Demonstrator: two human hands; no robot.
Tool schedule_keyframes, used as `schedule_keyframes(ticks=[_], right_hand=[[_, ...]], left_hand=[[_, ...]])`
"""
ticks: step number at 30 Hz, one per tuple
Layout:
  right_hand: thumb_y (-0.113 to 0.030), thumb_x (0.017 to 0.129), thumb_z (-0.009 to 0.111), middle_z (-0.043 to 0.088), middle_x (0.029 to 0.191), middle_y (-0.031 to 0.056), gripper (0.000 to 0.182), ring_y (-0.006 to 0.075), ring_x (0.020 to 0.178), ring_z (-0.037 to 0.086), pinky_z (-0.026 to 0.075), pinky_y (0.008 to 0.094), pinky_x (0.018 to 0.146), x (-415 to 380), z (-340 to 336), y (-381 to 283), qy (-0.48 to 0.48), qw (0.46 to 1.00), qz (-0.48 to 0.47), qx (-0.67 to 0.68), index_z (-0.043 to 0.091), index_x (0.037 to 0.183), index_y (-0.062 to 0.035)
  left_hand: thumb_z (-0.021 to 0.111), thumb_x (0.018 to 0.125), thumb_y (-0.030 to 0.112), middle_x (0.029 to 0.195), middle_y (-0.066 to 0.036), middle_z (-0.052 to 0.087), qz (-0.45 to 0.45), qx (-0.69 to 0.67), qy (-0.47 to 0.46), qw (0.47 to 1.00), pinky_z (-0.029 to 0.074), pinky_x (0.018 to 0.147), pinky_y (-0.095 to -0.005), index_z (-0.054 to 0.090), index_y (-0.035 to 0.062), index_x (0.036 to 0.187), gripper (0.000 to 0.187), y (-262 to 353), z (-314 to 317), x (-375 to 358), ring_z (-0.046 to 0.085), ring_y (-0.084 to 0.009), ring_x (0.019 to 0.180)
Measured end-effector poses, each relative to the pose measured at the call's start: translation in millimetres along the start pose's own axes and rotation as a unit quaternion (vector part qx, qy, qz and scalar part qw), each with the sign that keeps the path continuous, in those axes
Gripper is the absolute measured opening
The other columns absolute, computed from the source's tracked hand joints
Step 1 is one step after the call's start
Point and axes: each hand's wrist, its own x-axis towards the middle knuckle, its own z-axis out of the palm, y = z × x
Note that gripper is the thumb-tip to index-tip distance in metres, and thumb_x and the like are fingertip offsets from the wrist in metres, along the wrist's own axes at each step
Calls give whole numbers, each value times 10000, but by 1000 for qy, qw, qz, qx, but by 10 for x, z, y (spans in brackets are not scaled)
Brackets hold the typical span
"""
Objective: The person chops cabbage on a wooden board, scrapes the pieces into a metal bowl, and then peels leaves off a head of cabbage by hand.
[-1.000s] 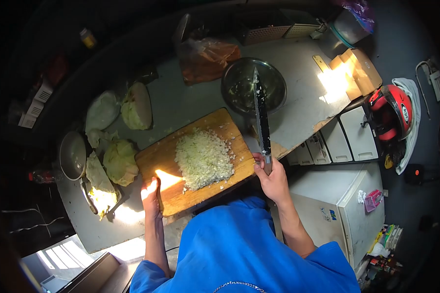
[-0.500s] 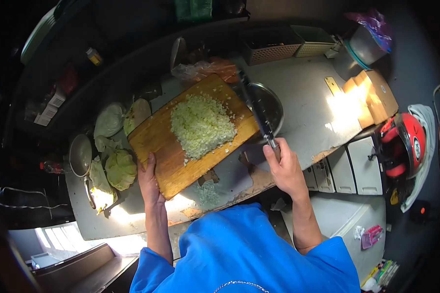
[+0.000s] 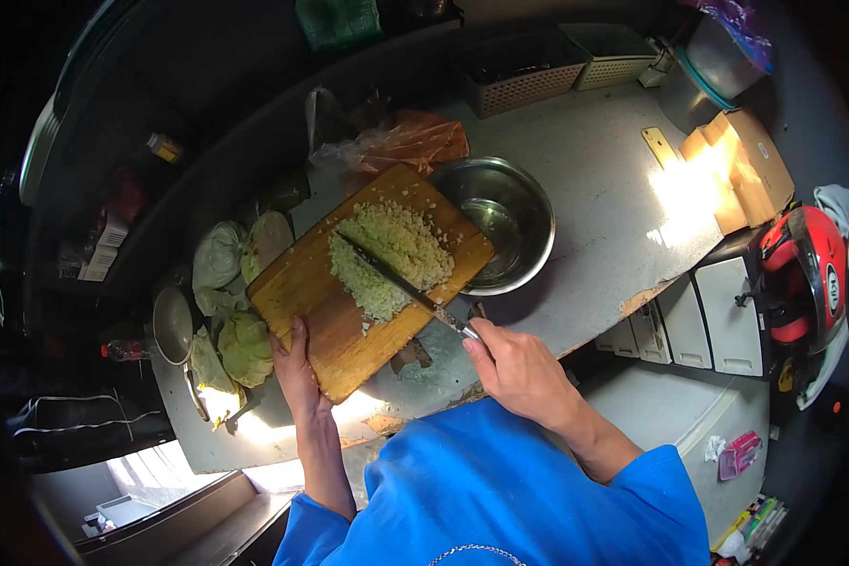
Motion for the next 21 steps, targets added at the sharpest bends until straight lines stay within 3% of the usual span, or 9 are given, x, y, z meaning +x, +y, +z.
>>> schedule_keyframes(ticks=[21], right_hand=[[-220, 997, 587, 693, 876, 222, 289, 443, 777, 673, 537, 504, 672, -104, 84, 91, 72, 996, 42, -39, 623, 1164, 13]], left_hand=[[651, 996, 151, 1328, -152, 570, -49, -38, -41, 997, 593, 924, -365, 389, 26, 1422, 515, -302, 64, 268, 622, -233, 1180]])
